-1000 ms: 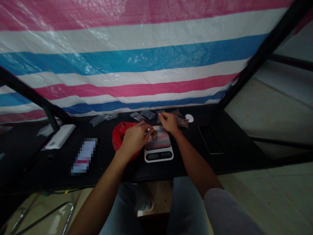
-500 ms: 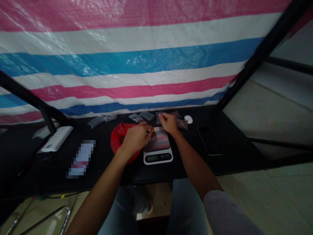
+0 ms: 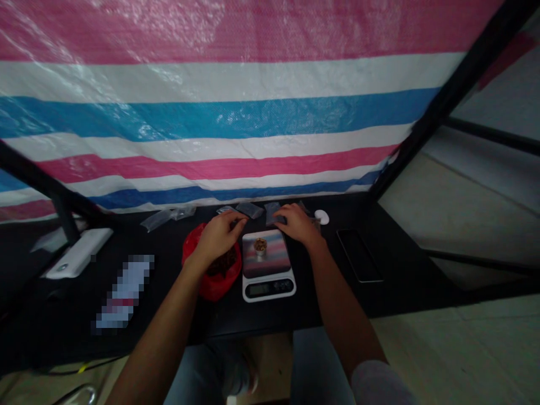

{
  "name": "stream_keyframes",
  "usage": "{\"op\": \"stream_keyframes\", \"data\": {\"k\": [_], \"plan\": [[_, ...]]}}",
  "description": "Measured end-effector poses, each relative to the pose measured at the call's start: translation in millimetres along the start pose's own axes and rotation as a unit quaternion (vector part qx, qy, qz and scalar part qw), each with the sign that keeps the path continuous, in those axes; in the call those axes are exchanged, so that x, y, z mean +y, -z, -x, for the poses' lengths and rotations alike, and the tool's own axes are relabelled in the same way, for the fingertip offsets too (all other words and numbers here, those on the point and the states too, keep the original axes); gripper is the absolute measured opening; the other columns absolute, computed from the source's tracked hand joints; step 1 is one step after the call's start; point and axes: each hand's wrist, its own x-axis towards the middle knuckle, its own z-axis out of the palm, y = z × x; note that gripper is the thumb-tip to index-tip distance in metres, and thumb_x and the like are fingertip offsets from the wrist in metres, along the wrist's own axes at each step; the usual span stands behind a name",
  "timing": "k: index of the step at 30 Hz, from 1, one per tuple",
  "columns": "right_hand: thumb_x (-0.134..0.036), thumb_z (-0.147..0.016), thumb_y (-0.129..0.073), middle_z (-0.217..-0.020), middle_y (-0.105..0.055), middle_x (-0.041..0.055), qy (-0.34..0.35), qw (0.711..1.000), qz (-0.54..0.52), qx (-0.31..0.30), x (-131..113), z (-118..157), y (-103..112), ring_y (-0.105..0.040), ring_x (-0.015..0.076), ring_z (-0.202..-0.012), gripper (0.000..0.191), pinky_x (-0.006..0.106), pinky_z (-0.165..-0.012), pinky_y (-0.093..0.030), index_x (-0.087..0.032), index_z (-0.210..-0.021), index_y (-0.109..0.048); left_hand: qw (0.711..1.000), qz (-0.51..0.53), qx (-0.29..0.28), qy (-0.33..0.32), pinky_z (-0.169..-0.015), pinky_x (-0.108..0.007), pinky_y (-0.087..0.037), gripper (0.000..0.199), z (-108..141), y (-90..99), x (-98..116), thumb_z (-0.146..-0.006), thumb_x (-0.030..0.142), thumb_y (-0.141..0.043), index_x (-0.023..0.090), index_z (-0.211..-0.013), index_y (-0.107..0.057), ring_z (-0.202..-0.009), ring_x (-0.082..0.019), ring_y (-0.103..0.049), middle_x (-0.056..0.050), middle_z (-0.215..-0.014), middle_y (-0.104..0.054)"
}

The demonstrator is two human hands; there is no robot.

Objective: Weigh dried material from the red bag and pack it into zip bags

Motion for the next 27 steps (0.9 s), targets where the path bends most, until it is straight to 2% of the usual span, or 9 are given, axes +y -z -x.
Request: {"op": "stream_keyframes", "data": {"k": [4,7,9,11,13,15,20,23,27], "plan": [[-0.025,-0.090,-0.079,-0.117,-0.074,0.0103,-0.032,0.999,0.030,-0.012,5.0,0.6,0.7,-0.061,0.0269,-0.113,0.020,0.039,-0.101,-0.045,-0.022,-0.110,-0.080,0.998,0.039,0.027,-0.031,-0.093,-0.038,-0.053,0.031,-9.4,-15.4,-21.5,-0.101,0.037,-0.052,0.019,-0.111,-0.076,-0.105,-0.026,-0.071,-0.009,-0.111,-0.077],[-0.024,-0.094,-0.073,-0.113,-0.075,0.0098,-0.031,0.998,0.044,-0.016,5.3,-0.9,0.2,-0.062,0.0254,-0.109,0.013,0.038,-0.100,-0.045,-0.022,-0.103,-0.082,0.995,0.057,0.068,-0.049,-0.090,-0.037,-0.055,0.031,-9.6,-25.6,-28.7,-0.102,0.037,-0.051,0.020,-0.109,-0.076,-0.101,-0.024,-0.071,-0.008,-0.106,-0.076],[-0.024,-0.098,-0.067,-0.105,-0.076,0.0091,-0.040,0.998,0.033,0.029,2.0,-2.7,0.2,-0.064,0.0242,-0.103,0.015,0.038,-0.098,-0.046,-0.022,-0.099,-0.082,0.991,0.061,0.101,-0.059,-0.092,-0.036,-0.055,0.031,-6.5,-29.8,-28.2,-0.103,0.037,-0.050,0.020,-0.110,-0.075,-0.102,-0.024,-0.070,-0.008,-0.105,-0.075],[-0.025,-0.099,-0.065,-0.100,-0.077,0.0085,-0.052,0.993,-0.013,0.106,-5.0,-5.0,0.3,-0.065,0.0238,-0.099,0.018,0.037,-0.095,-0.048,-0.022,-0.098,-0.082,0.987,0.045,0.134,-0.073,-0.097,-0.038,-0.054,0.030,-2.2,-31.6,-24.8,-0.103,0.036,-0.051,0.020,-0.116,-0.073,-0.108,-0.024,-0.068,-0.010,-0.112,-0.073],[-0.028,-0.097,-0.066,-0.098,-0.078,0.0081,-0.059,0.978,-0.098,0.177,-16.3,-7.0,-0.3,-0.068,0.0234,-0.095,0.018,0.037,-0.092,-0.051,-0.022,-0.100,-0.082,0.982,0.012,0.165,-0.092,-0.105,-0.041,-0.052,0.033,1.8,-30.9,-20.4,-0.102,0.037,-0.054,0.020,-0.126,-0.068,-0.118,-0.026,-0.065,-0.012,-0.124,-0.070],[-0.031,-0.095,-0.068,-0.097,-0.080,0.0074,-0.061,0.957,-0.195,0.207,-30.9,-8.1,-2.4,-0.070,0.0226,-0.089,0.017,0.036,-0.086,-0.053,-0.023,-0.100,-0.083,0.976,-0.029,0.182,-0.113,-0.112,-0.045,-0.047,0.044,4.5,-28.4,-16.7,-0.099,0.042,-0.061,0.021,-0.137,-0.062,-0.129,-0.028,-0.061,-0.015,-0.137,-0.065],[-0.035,-0.090,-0.071,-0.093,-0.081,0.0062,-0.029,0.931,-0.332,0.147,-66.1,-5.3,-8.0,-0.072,0.0215,-0.083,0.018,0.034,-0.078,-0.056,-0.024,-0.097,-0.084,0.966,-0.114,0.179,-0.149,-0.120,-0.052,-0.036,0.079,8.4,-18.3,-12.4,-0.089,0.056,-0.074,0.021,-0.153,-0.047,-0.147,-0.037,-0.047,-0.020,-0.156,-0.054],[-0.036,-0.091,-0.068,-0.091,-0.080,0.0057,-0.012,0.924,-0.365,0.112,-78.7,-2.2,-8.0,-0.072,0.0206,-0.081,0.021,0.033,-0.075,-0.055,-0.023,-0.096,-0.083,0.964,-0.135,0.165,-0.158,-0.121,-0.051,-0.033,0.072,11.0,-13.1,-10.4,-0.092,0.056,-0.070,0.021,-0.151,-0.049,-0.146,-0.034,-0.049,-0.019,-0.156,-0.056],[-0.037,-0.091,-0.067,-0.084,-0.079,0.0045,-0.021,0.916,-0.387,0.102,-85.9,-1.0,-8.2,-0.070,0.0195,-0.076,0.023,0.031,-0.071,-0.054,-0.020,-0.091,-0.081,0.972,-0.120,0.139,-0.149,-0.122,-0.049,-0.033,0.054,13.4,-10.0,-8.6,-0.096,0.051,-0.064,0.022,-0.142,-0.059,-0.129,-0.030,-0.064,-0.014,-0.139,-0.070]]}}
